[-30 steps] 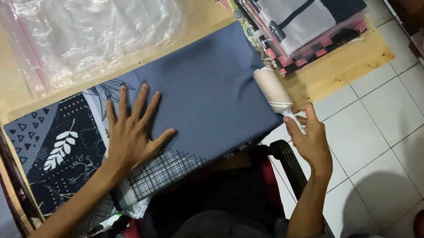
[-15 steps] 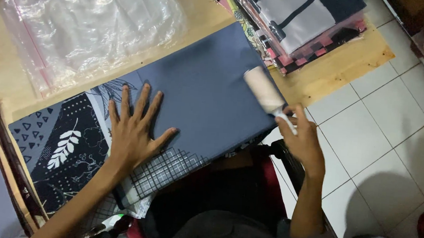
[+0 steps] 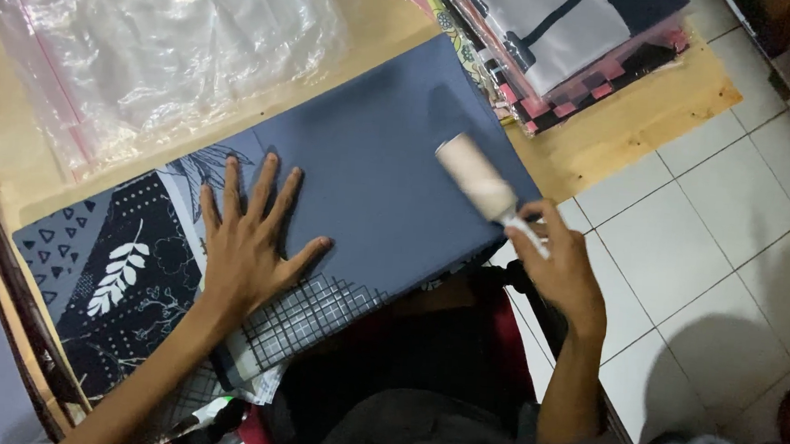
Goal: Using a lint roller to clean a patterned fabric and then folding it.
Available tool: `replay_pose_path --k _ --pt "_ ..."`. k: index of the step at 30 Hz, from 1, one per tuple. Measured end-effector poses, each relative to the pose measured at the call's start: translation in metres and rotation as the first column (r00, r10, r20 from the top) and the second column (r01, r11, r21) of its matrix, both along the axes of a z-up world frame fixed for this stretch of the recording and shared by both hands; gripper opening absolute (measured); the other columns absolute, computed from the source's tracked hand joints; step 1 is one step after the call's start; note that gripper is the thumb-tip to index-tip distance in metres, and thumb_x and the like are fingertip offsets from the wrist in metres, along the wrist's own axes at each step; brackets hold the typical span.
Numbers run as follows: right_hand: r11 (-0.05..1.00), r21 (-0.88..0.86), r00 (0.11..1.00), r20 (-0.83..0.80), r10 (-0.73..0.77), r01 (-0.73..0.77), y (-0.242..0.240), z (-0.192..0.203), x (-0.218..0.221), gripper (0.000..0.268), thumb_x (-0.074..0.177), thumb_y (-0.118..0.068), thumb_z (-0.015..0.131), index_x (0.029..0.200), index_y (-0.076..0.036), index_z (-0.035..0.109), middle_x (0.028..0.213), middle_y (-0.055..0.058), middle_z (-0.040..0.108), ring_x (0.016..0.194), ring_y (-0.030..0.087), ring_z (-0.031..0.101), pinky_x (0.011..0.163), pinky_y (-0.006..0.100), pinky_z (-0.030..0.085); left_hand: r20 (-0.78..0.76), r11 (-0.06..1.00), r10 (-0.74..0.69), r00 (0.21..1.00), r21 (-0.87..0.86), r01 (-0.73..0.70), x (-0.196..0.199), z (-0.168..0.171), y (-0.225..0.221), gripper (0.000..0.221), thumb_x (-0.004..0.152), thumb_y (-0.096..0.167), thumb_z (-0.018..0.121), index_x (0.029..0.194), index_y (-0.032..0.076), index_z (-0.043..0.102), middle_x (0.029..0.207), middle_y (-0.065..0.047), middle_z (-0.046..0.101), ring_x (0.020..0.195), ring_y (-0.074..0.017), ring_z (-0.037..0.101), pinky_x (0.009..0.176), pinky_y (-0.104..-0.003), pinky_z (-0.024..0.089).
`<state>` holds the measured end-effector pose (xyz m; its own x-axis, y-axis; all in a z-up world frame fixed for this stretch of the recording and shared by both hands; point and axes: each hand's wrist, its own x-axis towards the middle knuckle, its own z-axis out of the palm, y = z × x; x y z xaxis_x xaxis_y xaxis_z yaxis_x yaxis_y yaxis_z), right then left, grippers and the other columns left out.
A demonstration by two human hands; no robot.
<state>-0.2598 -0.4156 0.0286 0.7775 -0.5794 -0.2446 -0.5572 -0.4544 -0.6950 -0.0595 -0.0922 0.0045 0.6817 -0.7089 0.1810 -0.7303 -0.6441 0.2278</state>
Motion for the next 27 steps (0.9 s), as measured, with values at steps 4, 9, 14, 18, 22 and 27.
replay_pose_path --k 4,9,14,18,22,27 --pt "0.991 -0.001 0.990 0.056 -0.132 0.133 -0.021 0.002 -0.001 0.018 0.102 -0.030 0.062 0.112 -0.017 0.054 0.072 0.009 0.066 0.091 0.021 0.067 0.068 0.034 0.051 -0.038 1.000 0.006 0.999 0.002 -0.006 -0.002 0.001 -0.001 0.091 0.092 0.079 0.031 0.165 0.026 0.022 0.172 -0.007 0.016 0.157 -0.0397 0.002 0.120 -0.069 0.003" --pt "0.967 0.214 0.930 0.306 -0.203 0.140 0.010 0.024 -0.016 0.025 0.105 -0.035 0.052 0.115 -0.015 0.041 0.068 0.007 0.052 0.052 0.010 0.040 0.045 0.024 0.034 -0.038 1.000 0.012 0.999 0.009 -0.011 0.001 0.002 0.000 0.086 0.095 0.076 0.033 0.165 0.027 0.023 0.172 -0.006 0.018 0.157 -0.0397 0.003 0.120 -0.068 0.003" --pt "0.921 0.383 0.983 0.184 -0.001 -0.071 0.095 -0.013 -0.031 0.033 0.098 -0.027 0.059 0.125 -0.015 0.043 0.084 0.005 0.060 0.057 0.012 0.052 0.046 0.028 0.045 -0.005 0.999 0.028 1.000 0.026 -0.028 0.004 -0.006 0.000 0.073 0.103 0.063 0.031 0.165 0.025 0.025 0.172 -0.005 0.019 0.157 -0.0398 0.006 0.121 -0.066 0.007" --pt "0.902 0.198 0.919 0.170 0.355 -0.385 0.141 -0.025 -0.025 0.022 0.093 -0.022 0.066 0.114 -0.016 0.062 0.103 0.005 0.079 0.089 0.020 0.076 0.080 0.032 0.054 -0.032 1.000 0.020 0.999 -0.023 -0.021 0.004 -0.010 0.004 0.068 0.106 0.059 0.028 0.165 0.024 0.024 0.172 -0.005 0.017 0.158 -0.0349 0.003 0.124 -0.061 0.000" --pt "0.968 0.122 0.973 0.097 0.210 -0.221 0.093 -0.028 -0.026 0.022 0.092 -0.022 0.069 0.113 -0.019 0.060 0.091 0.001 0.078 0.073 0.015 0.069 0.068 0.031 0.053 -0.037 0.998 0.042 0.998 -0.046 -0.043 0.003 -0.010 0.007 0.069 0.105 0.060 0.031 0.163 0.024 0.027 0.171 -0.005 0.020 0.158 -0.0364 0.005 0.124 -0.063 0.000" --pt "0.973 0.025 0.973 0.025 -0.229 0.228 0.039 0.010 -0.024 0.017 0.110 -0.014 0.051 0.126 -0.012 0.047 0.079 0.017 0.059 0.059 0.028 0.055 0.051 0.040 0.051 -0.014 0.999 0.052 0.999 -0.002 -0.052 0.006 -0.023 0.006 0.072 0.104 0.065 0.022 0.165 0.027 0.016 0.172 -0.004 0.011 0.158 -0.0337 0.000 0.124 -0.063 -0.003"
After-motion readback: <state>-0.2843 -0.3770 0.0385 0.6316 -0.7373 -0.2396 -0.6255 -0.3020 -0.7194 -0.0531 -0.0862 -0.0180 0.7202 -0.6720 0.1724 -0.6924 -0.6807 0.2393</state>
